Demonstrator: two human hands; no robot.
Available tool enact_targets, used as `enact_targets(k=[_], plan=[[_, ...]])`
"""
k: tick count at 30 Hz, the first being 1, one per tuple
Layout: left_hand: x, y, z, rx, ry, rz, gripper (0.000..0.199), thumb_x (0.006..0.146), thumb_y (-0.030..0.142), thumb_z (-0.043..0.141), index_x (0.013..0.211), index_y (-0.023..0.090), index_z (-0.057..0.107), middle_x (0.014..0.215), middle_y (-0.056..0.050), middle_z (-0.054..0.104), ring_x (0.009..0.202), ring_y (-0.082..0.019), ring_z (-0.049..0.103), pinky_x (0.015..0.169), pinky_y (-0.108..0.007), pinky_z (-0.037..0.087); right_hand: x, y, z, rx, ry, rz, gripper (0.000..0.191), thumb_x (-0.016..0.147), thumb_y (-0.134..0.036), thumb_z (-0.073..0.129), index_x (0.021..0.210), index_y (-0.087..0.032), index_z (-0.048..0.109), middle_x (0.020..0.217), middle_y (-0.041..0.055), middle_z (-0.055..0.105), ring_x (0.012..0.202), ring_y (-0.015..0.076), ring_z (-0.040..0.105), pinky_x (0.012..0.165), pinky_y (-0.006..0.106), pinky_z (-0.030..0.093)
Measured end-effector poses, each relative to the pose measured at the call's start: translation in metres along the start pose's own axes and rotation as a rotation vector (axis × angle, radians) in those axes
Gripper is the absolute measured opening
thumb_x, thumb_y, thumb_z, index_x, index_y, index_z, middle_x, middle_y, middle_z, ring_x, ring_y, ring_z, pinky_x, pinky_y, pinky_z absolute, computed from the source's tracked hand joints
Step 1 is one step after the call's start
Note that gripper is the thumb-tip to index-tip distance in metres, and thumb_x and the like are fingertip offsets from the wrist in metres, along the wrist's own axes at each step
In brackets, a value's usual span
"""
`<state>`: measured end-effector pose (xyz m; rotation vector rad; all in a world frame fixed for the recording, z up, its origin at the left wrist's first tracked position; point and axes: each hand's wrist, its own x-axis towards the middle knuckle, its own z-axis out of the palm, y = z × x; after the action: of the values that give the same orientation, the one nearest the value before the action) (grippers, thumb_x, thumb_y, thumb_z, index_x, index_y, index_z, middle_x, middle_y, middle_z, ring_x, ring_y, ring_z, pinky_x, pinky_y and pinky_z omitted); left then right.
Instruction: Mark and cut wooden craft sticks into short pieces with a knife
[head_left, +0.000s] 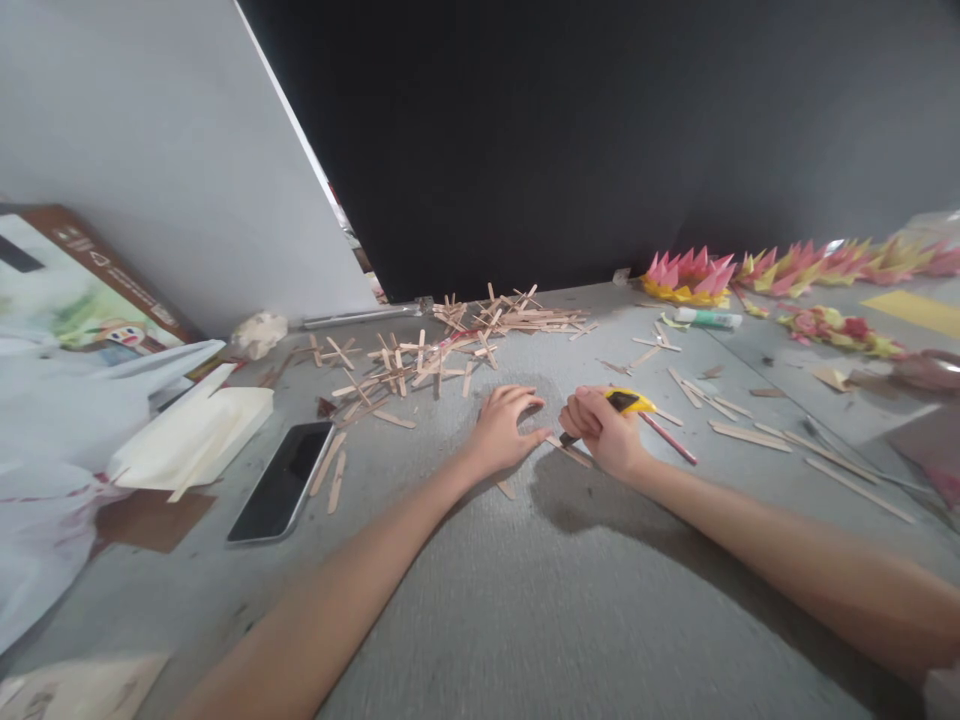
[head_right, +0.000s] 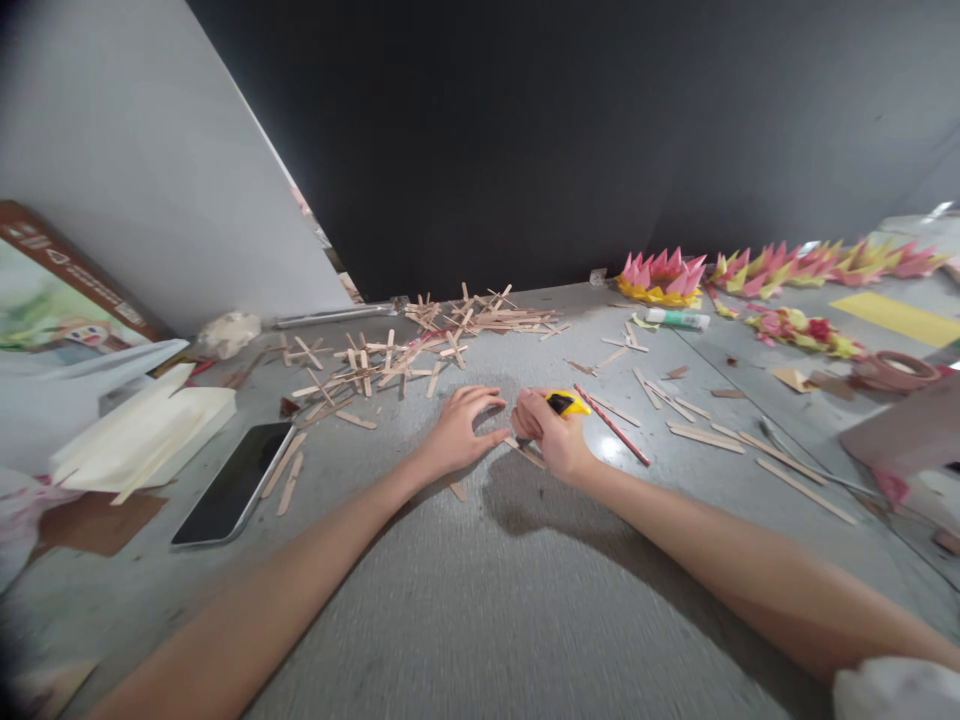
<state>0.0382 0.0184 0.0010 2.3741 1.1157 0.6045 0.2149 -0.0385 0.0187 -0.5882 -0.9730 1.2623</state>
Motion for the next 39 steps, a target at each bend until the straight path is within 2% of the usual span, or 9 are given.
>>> enact_targets(k=[5,14,20,29,33,39], plan=[[0.0,0.001,0.0,0.015,0.009,-0.002,0.036,0.089,0.037,0.077,0.123,0.024,0.072,0.147,-0.009,0.064,0.144,-0.031,0.047,0.121,-0.053,0.039,0.0,0.0,0.001,-0.02,-0.006,-0.007,0.069,0.089,-0.051,0.078,0.048,-0.022,0.032,0.045,-0.0073,0.025,0.042,0.0082,0.021,0.048,0.032,0.018],[0.001,-0.002,0.003,0.014,0.016,0.005,0.037,0.089,0.039,0.077,0.122,0.024,0.072,0.147,-0.009,0.064,0.144,-0.032,0.047,0.12,-0.053,0.039,0.001,0.001,0.0,-0.013,0.004,0.0,0.068,0.089,-0.049,0.078,0.047,-0.022,0.032,0.045,-0.0072,0.024,0.042,0.0081,0.019,0.048,0.032,0.017],[0.001,-0.004,0.004,0.013,0.029,0.017,0.037,0.089,0.039,0.078,0.123,0.025,0.071,0.147,-0.009,0.064,0.143,-0.031,0.048,0.12,-0.052,0.039,0.0,0.001,0.001,-0.033,0.017,0.008,0.07,0.086,-0.054,0.079,0.047,-0.023,0.03,0.045,-0.0081,0.022,0.042,0.0078,0.017,0.047,0.032,0.018],[0.001,-0.007,0.005,0.016,0.031,0.02,0.04,0.09,0.042,0.076,0.125,0.026,0.071,0.148,-0.008,0.063,0.145,-0.031,0.046,0.122,-0.052,0.037,0.003,0.003,0.003,-0.012,0.025,0.06,0.068,0.081,-0.052,0.082,0.049,-0.023,0.029,0.045,-0.0092,0.02,0.042,0.0067,0.014,0.046,0.031,0.013],[0.002,-0.009,0.006,0.014,0.041,0.023,0.041,0.088,0.041,0.078,0.125,0.025,0.071,0.146,-0.008,0.064,0.143,-0.031,0.048,0.121,-0.051,0.039,0.004,0.006,0.004,-0.037,-0.017,0.071,0.068,0.082,-0.054,0.081,0.05,-0.023,0.03,0.046,-0.0094,0.021,0.043,0.0068,0.015,0.046,0.03,0.015],[0.003,-0.008,0.006,0.007,0.078,0.034,0.041,0.087,0.037,0.077,0.125,0.022,0.07,0.142,-0.009,0.067,0.14,-0.03,0.052,0.121,-0.049,0.04,0.004,0.01,0.003,-0.037,-0.013,0.064,0.065,0.082,-0.054,0.08,0.051,-0.024,0.031,0.048,-0.0098,0.02,0.044,0.0073,0.016,0.047,0.031,0.014]])
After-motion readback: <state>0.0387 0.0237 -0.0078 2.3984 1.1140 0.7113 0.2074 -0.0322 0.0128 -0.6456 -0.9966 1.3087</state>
